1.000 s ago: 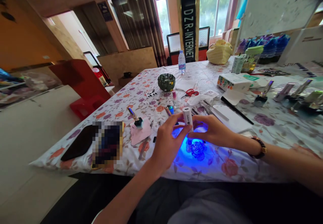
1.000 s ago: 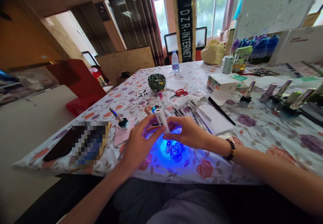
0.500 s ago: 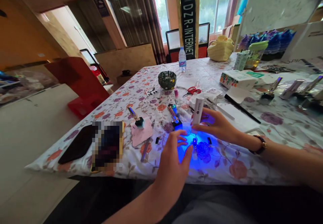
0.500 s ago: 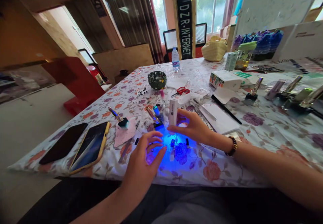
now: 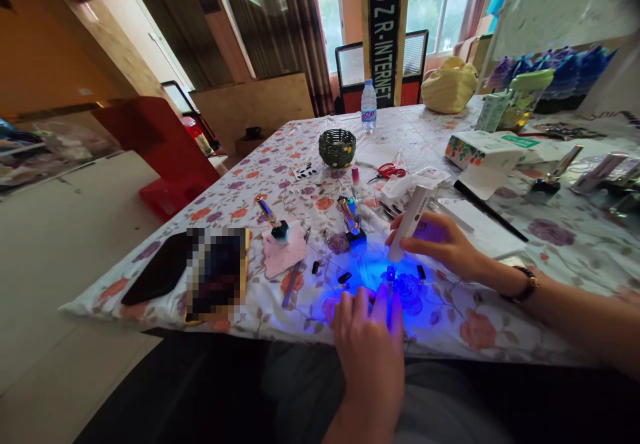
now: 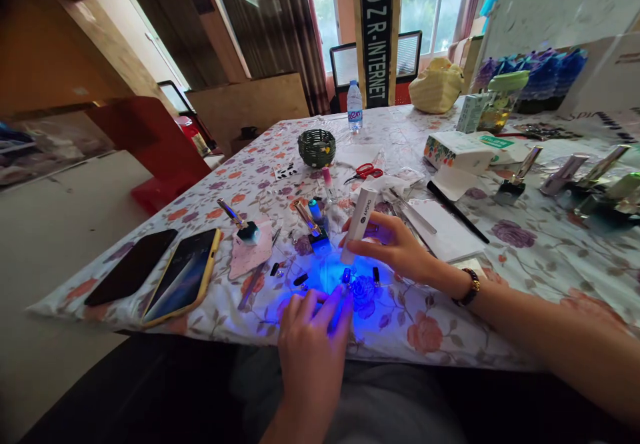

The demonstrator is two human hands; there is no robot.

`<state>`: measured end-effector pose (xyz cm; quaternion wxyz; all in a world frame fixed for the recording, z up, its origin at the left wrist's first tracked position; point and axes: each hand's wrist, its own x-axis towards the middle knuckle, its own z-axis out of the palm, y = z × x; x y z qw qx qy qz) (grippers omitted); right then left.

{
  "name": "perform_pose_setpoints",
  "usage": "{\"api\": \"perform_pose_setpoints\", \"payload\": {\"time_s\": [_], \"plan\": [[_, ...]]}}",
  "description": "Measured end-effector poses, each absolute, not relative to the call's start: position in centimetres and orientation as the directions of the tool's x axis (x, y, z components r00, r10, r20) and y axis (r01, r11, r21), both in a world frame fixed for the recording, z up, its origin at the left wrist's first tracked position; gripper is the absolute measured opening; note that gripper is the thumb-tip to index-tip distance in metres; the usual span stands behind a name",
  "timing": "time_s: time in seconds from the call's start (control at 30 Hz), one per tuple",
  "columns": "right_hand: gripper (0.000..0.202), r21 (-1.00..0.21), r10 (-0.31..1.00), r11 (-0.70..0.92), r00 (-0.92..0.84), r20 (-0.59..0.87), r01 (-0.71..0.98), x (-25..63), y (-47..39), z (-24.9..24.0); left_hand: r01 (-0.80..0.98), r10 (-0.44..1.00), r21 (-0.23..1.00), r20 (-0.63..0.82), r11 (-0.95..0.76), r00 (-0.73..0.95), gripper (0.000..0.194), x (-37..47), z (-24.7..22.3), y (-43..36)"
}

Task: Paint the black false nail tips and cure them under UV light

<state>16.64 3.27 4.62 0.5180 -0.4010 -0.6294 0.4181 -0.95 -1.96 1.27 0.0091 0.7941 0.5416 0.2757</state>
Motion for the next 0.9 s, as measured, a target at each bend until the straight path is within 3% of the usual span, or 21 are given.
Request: {"api": "perform_pose_setpoints", "payload": {"time_s": [0.37, 0.57, 0.9], "plan": [[0.020, -0.943, 0.943, 0.326, -0.094, 0.320, 0.065, 16.6, 3.1, 5.1, 0.888, 0.889, 0.290, 0.397, -0.356, 0.227, 0.019, -0.2, 0.8, -1.2], [0.022, -0.941, 0.942, 0.333, -0.068, 0.328, 0.063, 16.8, 3.3, 4.8, 0.879, 0.849, 0.283, 0.481, -0.385, 0.217, 0.014, 0.1, 0.9, -1.0], [0.025, -0.942, 0.944, 0.327, -0.072, 0.321, 0.081, 16.9, 3.2, 4.6, 0.878, 0.757, 0.152, 0.586, -0.455, 0.290, 0.012, 0.2, 1.1, -1.0]]}}
